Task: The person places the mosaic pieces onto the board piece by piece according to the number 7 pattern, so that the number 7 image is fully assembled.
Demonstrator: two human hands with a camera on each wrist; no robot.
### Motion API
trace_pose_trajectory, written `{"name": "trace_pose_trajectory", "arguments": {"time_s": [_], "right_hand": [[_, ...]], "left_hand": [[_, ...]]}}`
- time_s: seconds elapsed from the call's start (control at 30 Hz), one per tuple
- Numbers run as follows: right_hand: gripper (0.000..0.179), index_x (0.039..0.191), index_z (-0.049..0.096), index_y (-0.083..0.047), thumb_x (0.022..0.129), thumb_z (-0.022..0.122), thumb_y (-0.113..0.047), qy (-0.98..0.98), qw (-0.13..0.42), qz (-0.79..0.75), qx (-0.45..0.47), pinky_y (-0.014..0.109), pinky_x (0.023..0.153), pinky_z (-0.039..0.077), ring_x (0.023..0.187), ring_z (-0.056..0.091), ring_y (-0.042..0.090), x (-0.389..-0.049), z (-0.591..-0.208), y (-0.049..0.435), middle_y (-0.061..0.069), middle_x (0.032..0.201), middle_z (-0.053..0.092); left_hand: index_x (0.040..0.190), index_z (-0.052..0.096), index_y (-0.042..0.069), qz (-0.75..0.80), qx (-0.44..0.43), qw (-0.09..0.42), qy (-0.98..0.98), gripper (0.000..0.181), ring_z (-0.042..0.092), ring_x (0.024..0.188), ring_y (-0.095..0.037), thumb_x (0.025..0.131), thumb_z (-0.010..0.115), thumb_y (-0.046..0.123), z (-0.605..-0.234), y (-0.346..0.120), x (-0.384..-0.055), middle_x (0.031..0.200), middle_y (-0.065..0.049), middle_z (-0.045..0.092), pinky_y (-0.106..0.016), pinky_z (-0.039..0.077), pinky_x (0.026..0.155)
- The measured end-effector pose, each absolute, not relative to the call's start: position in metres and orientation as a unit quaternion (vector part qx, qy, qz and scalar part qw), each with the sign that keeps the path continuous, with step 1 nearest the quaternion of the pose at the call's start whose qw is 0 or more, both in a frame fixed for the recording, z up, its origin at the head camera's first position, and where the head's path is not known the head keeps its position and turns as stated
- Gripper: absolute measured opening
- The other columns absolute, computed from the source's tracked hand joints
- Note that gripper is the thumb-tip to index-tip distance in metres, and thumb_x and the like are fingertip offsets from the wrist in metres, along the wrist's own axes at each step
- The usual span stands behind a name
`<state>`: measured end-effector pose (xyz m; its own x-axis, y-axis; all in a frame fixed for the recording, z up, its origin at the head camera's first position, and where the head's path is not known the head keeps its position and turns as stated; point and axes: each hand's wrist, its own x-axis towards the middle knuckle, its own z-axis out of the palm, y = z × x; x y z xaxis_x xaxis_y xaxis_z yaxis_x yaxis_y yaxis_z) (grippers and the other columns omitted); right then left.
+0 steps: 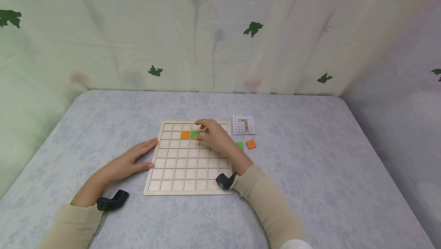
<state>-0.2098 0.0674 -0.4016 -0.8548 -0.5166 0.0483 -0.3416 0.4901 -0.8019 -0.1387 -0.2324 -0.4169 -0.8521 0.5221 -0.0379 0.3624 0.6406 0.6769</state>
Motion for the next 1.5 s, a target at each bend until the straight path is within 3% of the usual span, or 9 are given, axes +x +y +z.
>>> {"name": "trace_pose_trajectory", "arguments": {"time_s": [0.17, 0.43, 0.63, 0.87, 1.03, 1.13, 1.27, 1.5], "right_hand": [[0.053, 0.131, 0.045, -0.008, 0.084, 0.064, -0.023, 0.84, 0.071, -0.47, -0.262, 0.038, 0.087, 0.039, 0.108, 0.046, 0.026, -0.202, -0.386, 0.082, 0.013, 0.122, 0.048], [0.053, 0.132, 0.044, -0.012, 0.084, 0.065, -0.023, 0.85, 0.023, -0.459, -0.257, 0.043, 0.092, 0.035, 0.113, 0.042, 0.024, -0.183, -0.367, 0.13, 0.007, 0.128, 0.046], [0.056, 0.133, 0.043, -0.011, 0.084, 0.065, -0.023, 0.871, 0.047, -0.437, -0.219, 0.046, 0.085, 0.041, 0.114, 0.04, 0.029, -0.169, -0.376, 0.172, 0.006, 0.13, 0.044], [0.061, 0.135, 0.04, -0.008, 0.082, 0.067, -0.025, 0.887, 0.1, -0.407, -0.194, 0.046, 0.095, 0.033, 0.115, 0.041, 0.028, -0.167, -0.403, 0.206, 0.011, 0.132, 0.042], [0.052, 0.129, 0.047, -0.003, 0.084, 0.065, -0.02, 0.893, 0.108, -0.393, -0.193, 0.046, 0.097, 0.031, 0.116, 0.041, 0.029, -0.171, -0.414, 0.215, 0.014, 0.126, 0.047], [0.04, 0.121, 0.053, -0.001, 0.084, 0.065, -0.014, 0.906, 0.092, -0.362, -0.198, 0.046, 0.093, 0.034, 0.112, 0.044, 0.03, -0.171, -0.415, 0.214, 0.015, 0.12, 0.05], [0.029, 0.111, 0.058, -0.002, 0.084, 0.065, -0.011, 0.925, 0.08, -0.322, -0.187, 0.041, 0.082, 0.041, 0.097, 0.05, 0.025, -0.171, -0.414, 0.212, 0.013, 0.109, 0.054], [0.029, 0.111, 0.058, -0.005, 0.084, 0.065, -0.014, 0.926, 0.065, -0.327, -0.178, 0.037, 0.074, 0.042, 0.089, 0.05, 0.023, -0.172, -0.401, 0.205, 0.01, 0.104, 0.054]], "left_hand": [[0.143, 0.023, 0.005, 0.345, 0.248, 0.116, 0.898, 0.075, 0.012, 0.132, -0.036, 0.085, 0.06, 0.037, -0.417, -0.233, -0.139, 0.146, -0.015, 0.019, -0.055, 0.016, 0.099], [0.143, 0.023, 0.006, 0.346, 0.242, 0.118, 0.899, 0.076, 0.012, 0.132, -0.035, 0.085, 0.061, 0.036, -0.417, -0.233, -0.138, 0.146, -0.014, 0.019, -0.055, 0.016, 0.1], [0.144, 0.021, 0.008, 0.345, 0.238, 0.126, 0.899, 0.076, 0.011, 0.133, -0.033, 0.085, 0.06, 0.037, -0.418, -0.234, -0.138, 0.147, -0.012, 0.018, -0.053, 0.015, 0.101], [0.144, 0.022, 0.007, 0.342, 0.239, 0.127, 0.9, 0.076, 0.011, 0.133, -0.033, 0.085, 0.06, 0.038, -0.417, -0.234, -0.138, 0.147, -0.012, 0.018, -0.053, 0.015, 0.101], [0.143, 0.022, 0.006, 0.344, 0.243, 0.124, 0.898, 0.075, 0.011, 0.133, -0.033, 0.086, 0.059, 0.037, -0.418, -0.235, -0.138, 0.147, -0.012, 0.018, -0.054, 0.015, 0.101], [0.143, 0.023, 0.006, 0.344, 0.245, 0.122, 0.898, 0.074, 0.011, 0.132, -0.034, 0.086, 0.059, 0.037, -0.418, -0.234, -0.138, 0.146, -0.013, 0.018, -0.054, 0.015, 0.1], [0.143, 0.022, 0.006, 0.346, 0.24, 0.124, 0.898, 0.075, 0.011, 0.133, -0.033, 0.086, 0.059, 0.036, -0.417, -0.235, -0.137, 0.147, -0.012, 0.018, -0.054, 0.015, 0.101], [0.143, 0.022, 0.006, 0.348, 0.244, 0.118, 0.897, 0.075, 0.011, 0.132, -0.035, 0.086, 0.06, 0.037, -0.417, -0.234, -0.137, 0.147, -0.014, 0.018, -0.055, 0.015, 0.1]]}}
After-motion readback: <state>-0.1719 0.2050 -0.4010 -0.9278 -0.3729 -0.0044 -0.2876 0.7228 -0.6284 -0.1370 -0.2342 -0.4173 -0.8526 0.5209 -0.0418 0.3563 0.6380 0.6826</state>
